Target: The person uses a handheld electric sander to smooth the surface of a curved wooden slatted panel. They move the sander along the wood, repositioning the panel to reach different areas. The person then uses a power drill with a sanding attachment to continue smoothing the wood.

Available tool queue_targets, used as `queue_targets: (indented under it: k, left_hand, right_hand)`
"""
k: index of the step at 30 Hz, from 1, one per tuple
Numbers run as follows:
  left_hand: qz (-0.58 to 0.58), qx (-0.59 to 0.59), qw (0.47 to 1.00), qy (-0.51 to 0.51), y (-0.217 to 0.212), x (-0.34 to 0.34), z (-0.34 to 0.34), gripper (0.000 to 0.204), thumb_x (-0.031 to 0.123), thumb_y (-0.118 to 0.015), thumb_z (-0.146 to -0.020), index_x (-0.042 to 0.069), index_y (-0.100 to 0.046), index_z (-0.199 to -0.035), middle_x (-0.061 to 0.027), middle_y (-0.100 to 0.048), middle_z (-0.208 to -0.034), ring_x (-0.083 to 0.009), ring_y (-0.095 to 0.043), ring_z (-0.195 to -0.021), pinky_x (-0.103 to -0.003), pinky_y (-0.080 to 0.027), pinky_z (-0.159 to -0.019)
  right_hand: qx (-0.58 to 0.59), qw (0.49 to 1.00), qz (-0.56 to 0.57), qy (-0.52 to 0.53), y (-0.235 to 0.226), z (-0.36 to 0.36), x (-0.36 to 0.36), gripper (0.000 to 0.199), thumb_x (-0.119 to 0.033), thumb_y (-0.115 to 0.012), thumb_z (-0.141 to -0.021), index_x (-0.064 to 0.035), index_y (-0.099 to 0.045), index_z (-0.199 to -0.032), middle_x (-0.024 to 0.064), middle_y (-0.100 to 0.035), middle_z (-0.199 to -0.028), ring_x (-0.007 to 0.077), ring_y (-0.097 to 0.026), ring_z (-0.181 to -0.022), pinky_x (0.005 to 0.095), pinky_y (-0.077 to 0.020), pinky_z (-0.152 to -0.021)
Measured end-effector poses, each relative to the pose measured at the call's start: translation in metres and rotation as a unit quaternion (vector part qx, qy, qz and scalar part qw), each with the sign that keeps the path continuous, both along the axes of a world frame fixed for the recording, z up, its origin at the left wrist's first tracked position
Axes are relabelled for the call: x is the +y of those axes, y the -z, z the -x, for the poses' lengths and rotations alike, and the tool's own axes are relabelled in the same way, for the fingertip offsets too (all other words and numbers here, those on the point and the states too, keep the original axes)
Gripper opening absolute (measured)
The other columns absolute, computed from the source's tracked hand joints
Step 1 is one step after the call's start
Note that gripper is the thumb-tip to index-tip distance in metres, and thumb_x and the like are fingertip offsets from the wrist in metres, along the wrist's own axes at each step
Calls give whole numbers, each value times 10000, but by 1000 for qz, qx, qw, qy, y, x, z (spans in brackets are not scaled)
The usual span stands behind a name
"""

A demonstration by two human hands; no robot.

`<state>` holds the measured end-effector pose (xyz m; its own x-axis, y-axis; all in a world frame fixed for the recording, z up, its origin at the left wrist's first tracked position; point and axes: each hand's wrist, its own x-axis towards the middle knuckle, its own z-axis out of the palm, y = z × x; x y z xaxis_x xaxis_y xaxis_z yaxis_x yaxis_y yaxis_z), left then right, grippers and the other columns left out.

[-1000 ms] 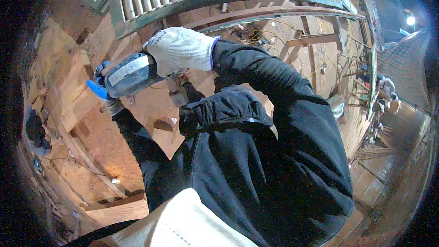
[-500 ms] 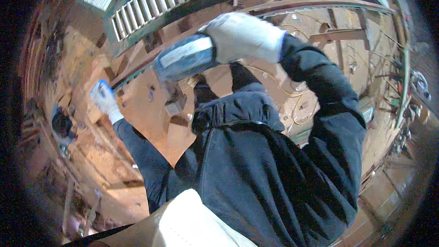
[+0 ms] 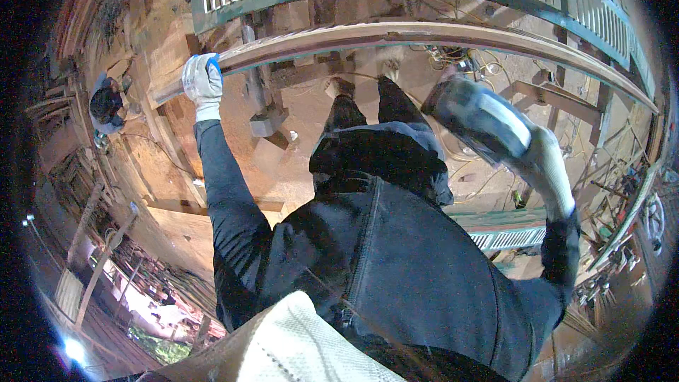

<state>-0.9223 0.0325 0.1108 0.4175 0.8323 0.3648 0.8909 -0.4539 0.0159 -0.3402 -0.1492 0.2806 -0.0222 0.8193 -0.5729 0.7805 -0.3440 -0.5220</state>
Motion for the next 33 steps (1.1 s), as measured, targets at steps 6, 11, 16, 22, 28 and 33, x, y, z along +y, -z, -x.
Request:
queue_targets:
  k: [6,11,16,22,28,33]
  left_hand:
    - [-19,-34,999,6,-3,-3,-2,239,337,-538,-883,134,-663,-890,-73,-660,-859,-306,-612,-875,-438,-443,-895]
    - [-21,-65,997,30,4,6,-12,232,342,-552,-874,131,-650,-884,-74,-656,-853,-293,-613,-870,-437,-439,-920]
    - [11,-33,999,38,-6,5,-13,276,393,-565,-870,133,-638,-928,-78,-659,-900,-284,-612,-903,-447,-419,-966]
    - [32,-37,992,112,-3,7,-30,514,544,-656,-777,132,-644,-1083,-122,-664,-1008,-330,-608,-984,-465,-428,-957]
    - [-62,-6,986,153,5,4,-26,686,637,-711,-693,133,-624,-1149,-103,-647,-959,-327,-618,-917,-461,-485,-851]
    - [-23,-8,990,138,0,-1,-51,772,646,-761,-601,133,-607,-1158,-77,-636,-960,-302,-606,-922,-442,-486,-842]
  right_hand:
    - [-52,958,-112,258,-20,-14,-19,260,-235,-678,-795,16,-673,-866,14,-642,-673,93,-559,-577,251,-441,-559]
    - [55,926,-172,332,38,-15,12,292,-204,-717,-759,15,-682,-948,41,-668,-733,105,-586,-582,268,-466,-543]
    - [-7,964,-153,216,35,64,37,513,-258,-704,-698,-3,-629,-1137,188,-705,-929,292,-688,-882,378,-512,-816]
    - [-26,960,-240,138,38,147,45,538,-261,-663,-682,-2,-568,-1144,251,-656,-875,383,-655,-842,450,-522,-764]
    - [-8,945,-217,243,54,162,14,530,-256,-673,-661,-42,-550,-1130,234,-658,-987,385,-635,-957,436,-498,-819]
    - [-27,908,-222,355,94,118,-53,603,-306,-772,-663,-65,-558,-1173,218,-663,-1038,388,-627,-996,430,-493,-850]
